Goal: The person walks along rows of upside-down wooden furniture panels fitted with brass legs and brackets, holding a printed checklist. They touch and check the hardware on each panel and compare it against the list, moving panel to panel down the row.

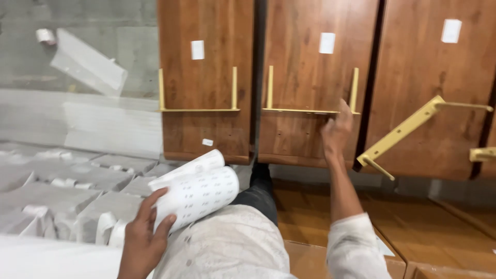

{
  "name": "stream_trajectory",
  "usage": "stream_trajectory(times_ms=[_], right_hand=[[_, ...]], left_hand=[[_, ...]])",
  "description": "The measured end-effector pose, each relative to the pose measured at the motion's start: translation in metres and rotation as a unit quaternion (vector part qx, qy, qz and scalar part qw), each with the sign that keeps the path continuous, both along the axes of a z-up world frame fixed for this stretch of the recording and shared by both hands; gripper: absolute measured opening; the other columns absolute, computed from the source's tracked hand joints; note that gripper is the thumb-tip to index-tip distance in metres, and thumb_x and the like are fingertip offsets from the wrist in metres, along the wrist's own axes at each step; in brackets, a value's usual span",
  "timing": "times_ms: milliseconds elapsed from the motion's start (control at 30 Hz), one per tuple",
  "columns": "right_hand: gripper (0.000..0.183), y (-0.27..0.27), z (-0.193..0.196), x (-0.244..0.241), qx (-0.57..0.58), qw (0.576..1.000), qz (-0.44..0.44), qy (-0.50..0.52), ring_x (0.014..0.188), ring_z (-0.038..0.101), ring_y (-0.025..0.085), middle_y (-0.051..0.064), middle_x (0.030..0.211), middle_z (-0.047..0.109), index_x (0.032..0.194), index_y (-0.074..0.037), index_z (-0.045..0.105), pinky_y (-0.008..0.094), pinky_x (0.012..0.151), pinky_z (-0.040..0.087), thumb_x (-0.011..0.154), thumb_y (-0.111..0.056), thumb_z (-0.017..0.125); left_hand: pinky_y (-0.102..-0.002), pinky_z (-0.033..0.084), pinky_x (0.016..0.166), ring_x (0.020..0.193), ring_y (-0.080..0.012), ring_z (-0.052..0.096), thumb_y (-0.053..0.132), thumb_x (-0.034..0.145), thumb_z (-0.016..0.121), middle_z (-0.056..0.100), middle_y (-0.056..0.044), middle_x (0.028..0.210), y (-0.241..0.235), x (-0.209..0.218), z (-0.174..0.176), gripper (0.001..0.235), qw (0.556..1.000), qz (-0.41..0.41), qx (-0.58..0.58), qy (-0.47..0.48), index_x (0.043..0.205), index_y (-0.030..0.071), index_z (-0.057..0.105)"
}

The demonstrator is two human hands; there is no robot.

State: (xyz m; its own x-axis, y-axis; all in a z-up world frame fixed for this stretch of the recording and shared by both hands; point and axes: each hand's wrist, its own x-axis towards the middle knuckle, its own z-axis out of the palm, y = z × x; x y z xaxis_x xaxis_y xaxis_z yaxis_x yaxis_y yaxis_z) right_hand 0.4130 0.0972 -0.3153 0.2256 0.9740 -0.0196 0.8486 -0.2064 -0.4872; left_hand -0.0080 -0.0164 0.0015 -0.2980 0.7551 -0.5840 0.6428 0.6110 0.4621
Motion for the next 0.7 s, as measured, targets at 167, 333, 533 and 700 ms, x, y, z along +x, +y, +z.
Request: stream_trajectory(times_ms=[167, 333, 533, 700], right_hand=[[0.068, -0.079, -0.033, -0.027, 0.021, 0.981, -0.15, 0.12, 0.15, 0.036, 0.042, 0.031, 0.163, 0.035, 0.163, 0.006, 0.026, 0.049, 0.126, 0.033, 0.103, -0.008, 0.055], [0.105, -0.078, -0.021, -0.103, -0.287, 0.947, 0.123, -0.081, 0.154, -0.01, 0.047, 0.027, 0.167, -0.006, 0.159, 0.001, 0.007, 0.063, 0.121, -0.005, 0.092, -0.072, 0.041], [0.097, -0.067, -0.049, -0.041, -0.312, 0.931, 0.174, -0.071, 0.158, -0.01, 0.031, 0.014, 0.171, -0.007, 0.163, -0.01, 0.004, 0.05, 0.127, -0.007, 0.092, -0.07, 0.033], [0.096, -0.079, -0.031, -0.083, -0.237, 0.966, 0.09, -0.057, 0.154, -0.011, 0.048, 0.03, 0.168, -0.007, 0.16, 0.005, 0.005, 0.058, 0.123, -0.005, 0.103, -0.065, 0.036]], left_hand=[[-0.028, 0.051, 0.071, 0.075, -0.0168, 0.061, 0.012, 0.091, 0.072, 0.076, -0.016, 0.081, 0.01, 0.005, 0.005, 0.038, 0.999, 0.003, -0.01, -0.035, 0.129, 0.018, 0.072], [-0.026, 0.052, 0.084, 0.098, -0.0121, 0.068, 0.008, 0.086, 0.073, 0.081, -0.012, 0.102, 0.001, -0.003, -0.017, 0.036, 0.995, -0.036, 0.054, -0.08, 0.122, 0.012, 0.073], [-0.028, 0.05, 0.094, 0.111, -0.0128, 0.068, 0.007, 0.088, 0.073, 0.079, -0.011, 0.111, -0.016, -0.039, -0.057, 0.031, 0.997, -0.006, -0.063, -0.043, 0.119, 0.009, 0.077], [-0.031, 0.052, 0.093, 0.105, -0.0173, 0.069, 0.009, 0.089, 0.073, 0.081, -0.013, 0.113, -0.018, -0.013, -0.041, 0.035, 0.993, 0.033, 0.009, -0.112, 0.124, 0.009, 0.077]])
